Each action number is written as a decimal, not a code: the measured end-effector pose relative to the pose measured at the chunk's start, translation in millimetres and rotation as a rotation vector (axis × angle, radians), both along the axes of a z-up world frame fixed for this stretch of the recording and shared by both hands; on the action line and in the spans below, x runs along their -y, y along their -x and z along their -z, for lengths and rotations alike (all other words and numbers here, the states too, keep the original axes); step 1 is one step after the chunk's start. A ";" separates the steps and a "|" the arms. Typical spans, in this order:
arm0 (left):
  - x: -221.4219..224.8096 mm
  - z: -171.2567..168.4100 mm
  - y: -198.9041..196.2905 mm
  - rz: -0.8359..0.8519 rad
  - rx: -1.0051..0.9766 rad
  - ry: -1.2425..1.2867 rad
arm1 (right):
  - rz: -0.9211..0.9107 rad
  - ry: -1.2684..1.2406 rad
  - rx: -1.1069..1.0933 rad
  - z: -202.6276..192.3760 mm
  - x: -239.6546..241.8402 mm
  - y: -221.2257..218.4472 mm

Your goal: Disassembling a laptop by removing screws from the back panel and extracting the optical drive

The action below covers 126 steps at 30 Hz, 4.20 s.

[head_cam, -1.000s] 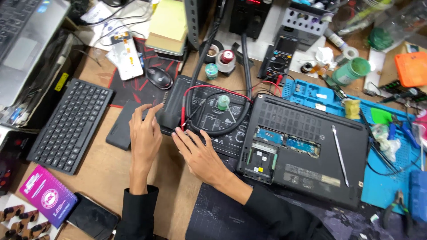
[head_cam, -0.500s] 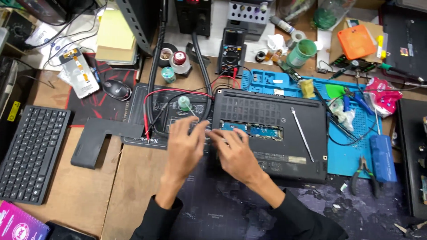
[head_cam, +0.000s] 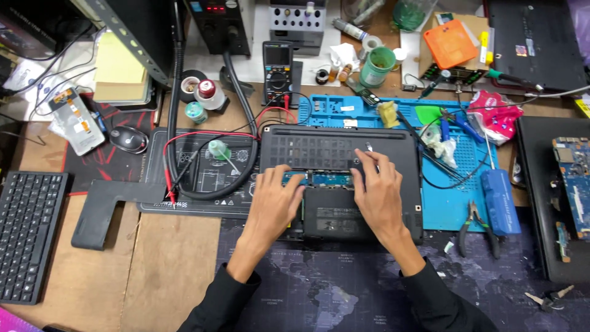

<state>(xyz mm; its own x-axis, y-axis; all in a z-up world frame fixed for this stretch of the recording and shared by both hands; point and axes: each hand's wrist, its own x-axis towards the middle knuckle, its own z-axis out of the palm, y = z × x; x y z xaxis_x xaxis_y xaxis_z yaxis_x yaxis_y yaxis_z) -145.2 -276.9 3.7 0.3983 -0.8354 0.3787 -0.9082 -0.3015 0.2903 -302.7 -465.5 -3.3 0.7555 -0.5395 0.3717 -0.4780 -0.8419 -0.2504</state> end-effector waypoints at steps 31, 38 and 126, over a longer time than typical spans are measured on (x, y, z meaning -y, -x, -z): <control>131.8 0.8 61.2 0.318 -0.124 -0.101 | 0.497 -0.385 -0.139 16.3 131.4 102.7; 116.3 -11.6 57.0 0.340 -0.311 -0.075 | 0.496 -0.324 -0.170 -0.1 119.3 94.4; 14.7 17.8 -39.1 -0.244 -0.850 -0.175 | 0.416 -0.486 -0.208 -66.5 93.1 94.0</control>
<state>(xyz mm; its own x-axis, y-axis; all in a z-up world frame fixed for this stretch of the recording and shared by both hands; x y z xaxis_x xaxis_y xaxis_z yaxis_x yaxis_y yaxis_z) -106.2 -291.5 -14.1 0.6596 -0.7090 -0.2495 -0.3126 -0.5607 0.7667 -396.7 -558.6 63.2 0.4780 -0.8704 -0.1177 -0.8175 -0.3919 -0.4220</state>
